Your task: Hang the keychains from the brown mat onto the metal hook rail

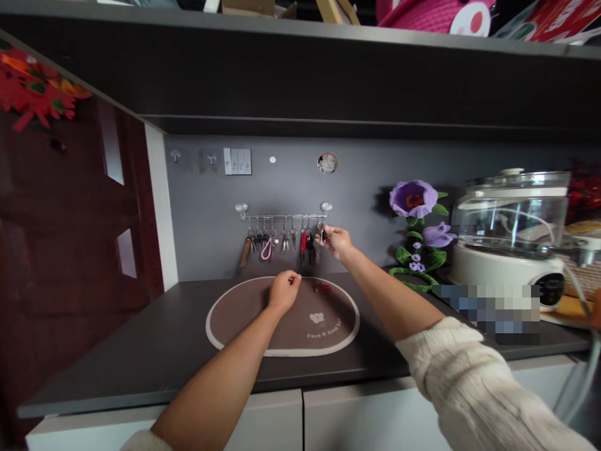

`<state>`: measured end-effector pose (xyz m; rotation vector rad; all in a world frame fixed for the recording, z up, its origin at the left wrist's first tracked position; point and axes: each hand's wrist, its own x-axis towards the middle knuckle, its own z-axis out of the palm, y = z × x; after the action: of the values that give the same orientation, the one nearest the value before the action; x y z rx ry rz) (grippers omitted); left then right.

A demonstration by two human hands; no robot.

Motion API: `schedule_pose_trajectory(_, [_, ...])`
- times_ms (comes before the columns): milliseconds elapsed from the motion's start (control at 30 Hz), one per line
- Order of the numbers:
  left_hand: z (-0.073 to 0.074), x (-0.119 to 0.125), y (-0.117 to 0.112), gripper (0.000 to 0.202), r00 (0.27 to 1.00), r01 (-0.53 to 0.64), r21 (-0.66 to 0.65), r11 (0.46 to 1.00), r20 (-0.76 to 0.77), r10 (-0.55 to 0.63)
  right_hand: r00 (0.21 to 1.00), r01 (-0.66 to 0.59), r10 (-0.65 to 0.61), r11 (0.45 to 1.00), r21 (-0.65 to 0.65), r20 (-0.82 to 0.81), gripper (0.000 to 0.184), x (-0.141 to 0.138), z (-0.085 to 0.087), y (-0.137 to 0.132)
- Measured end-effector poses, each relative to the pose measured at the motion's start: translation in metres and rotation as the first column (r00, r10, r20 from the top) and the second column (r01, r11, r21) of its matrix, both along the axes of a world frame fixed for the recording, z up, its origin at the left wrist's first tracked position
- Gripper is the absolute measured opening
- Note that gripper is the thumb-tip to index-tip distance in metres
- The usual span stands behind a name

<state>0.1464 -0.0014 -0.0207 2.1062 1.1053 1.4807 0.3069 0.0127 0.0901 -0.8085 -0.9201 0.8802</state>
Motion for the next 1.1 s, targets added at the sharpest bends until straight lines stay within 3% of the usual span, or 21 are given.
schedule_pose_trajectory(267, [-0.002, 0.000, 0.002, 0.020, 1.000, -0.005, -0.010, 1.000, -0.006, 0.005, 0.993, 0.061, -0.069, 0.995, -0.084, -0.095, 0.014, -0.001, 0.003, 0.026])
schedule_pose_trajectory(600, [0.000, 0.000, 0.002, 0.019, 1.000, -0.001, -0.021, 1.000, -0.008, 0.001, 0.993, 0.086, -0.094, 0.989, -0.121, -0.069, 0.010, 0.000, -0.013, 0.040])
schedule_pose_trajectory(867, [-0.001, 0.000, 0.003, 0.019, 1.000, 0.001, -0.022, 1.000, -0.006, -0.002, 0.993, 0.119, -0.117, 0.988, -0.094, 0.019, 0.012, 0.006, -0.021, 0.037])
schedule_pose_trajectory(1100, [-0.001, 0.001, 0.003, 0.019, 0.999, 0.042, -0.019, 0.999, -0.009, -0.042, 0.999, 0.039, -0.038, 0.998, -0.041, 0.037, 0.012, 0.011, -0.028, 0.025])
